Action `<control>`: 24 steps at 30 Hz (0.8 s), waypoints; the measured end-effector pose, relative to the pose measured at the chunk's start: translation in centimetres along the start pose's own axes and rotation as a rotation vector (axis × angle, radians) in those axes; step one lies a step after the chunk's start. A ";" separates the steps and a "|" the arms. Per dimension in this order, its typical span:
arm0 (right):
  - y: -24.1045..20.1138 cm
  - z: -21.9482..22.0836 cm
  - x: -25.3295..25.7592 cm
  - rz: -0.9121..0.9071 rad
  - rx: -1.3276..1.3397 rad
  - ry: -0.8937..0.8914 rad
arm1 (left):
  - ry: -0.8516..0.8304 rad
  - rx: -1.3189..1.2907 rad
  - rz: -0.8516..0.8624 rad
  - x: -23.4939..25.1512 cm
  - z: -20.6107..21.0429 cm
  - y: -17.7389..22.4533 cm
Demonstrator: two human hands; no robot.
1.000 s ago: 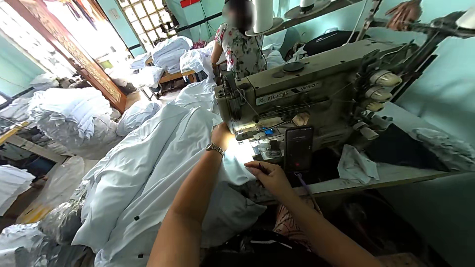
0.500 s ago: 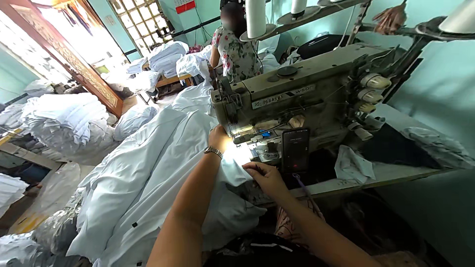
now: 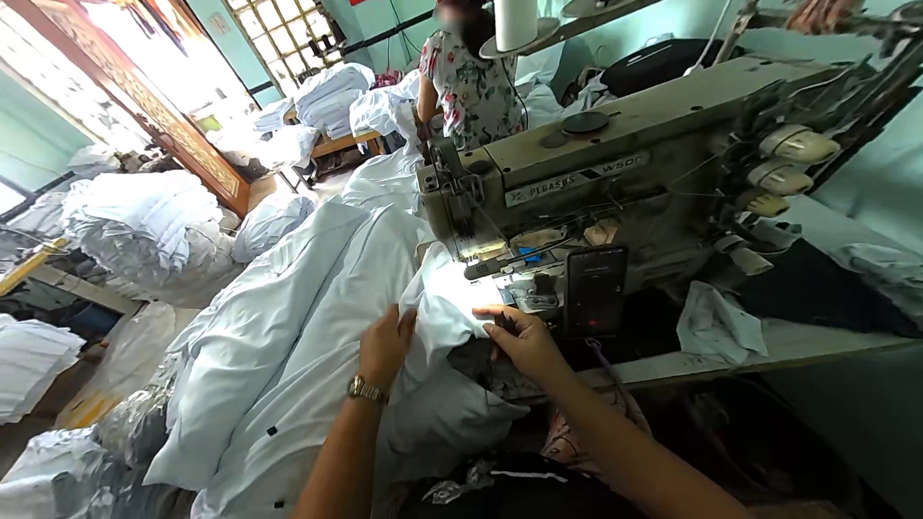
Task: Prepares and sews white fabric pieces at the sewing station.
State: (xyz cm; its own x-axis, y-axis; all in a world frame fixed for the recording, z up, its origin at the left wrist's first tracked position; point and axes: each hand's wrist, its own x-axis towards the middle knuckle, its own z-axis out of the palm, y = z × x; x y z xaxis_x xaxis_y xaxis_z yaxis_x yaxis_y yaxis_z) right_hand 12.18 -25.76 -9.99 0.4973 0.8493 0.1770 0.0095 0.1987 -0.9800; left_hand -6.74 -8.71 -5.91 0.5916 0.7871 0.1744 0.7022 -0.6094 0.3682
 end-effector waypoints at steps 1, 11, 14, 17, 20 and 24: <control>0.0 0.1 0.1 -0.005 0.001 0.000 | 0.108 -0.052 0.018 0.6 -0.3 0.4; 1.9 -0.8 -0.1 -0.167 -0.250 0.084 | -0.036 -0.106 0.046 4.7 0.6 -1.7; 1.3 -1.8 -0.4 -0.174 -0.399 0.072 | 0.198 -0.103 0.256 4.0 -1.1 -0.1; 0.6 -2.3 -0.1 -0.354 -0.539 0.233 | 0.257 -0.083 0.514 5.3 -2.2 2.8; -0.5 -2.6 0.9 -0.440 -0.471 0.272 | 0.030 -0.028 0.714 7.2 -1.8 5.1; -1.8 -2.6 2.2 -0.462 -0.464 0.136 | -0.213 0.043 0.804 8.9 -1.3 5.4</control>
State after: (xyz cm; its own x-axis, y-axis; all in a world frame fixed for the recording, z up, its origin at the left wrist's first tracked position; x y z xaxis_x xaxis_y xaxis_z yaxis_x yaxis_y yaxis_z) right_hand 15.51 -25.51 -8.12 0.4571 0.6523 0.6047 0.6050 0.2703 -0.7489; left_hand 1.82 -4.89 -1.20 0.9785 0.0776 0.1911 0.0451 -0.9846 0.1687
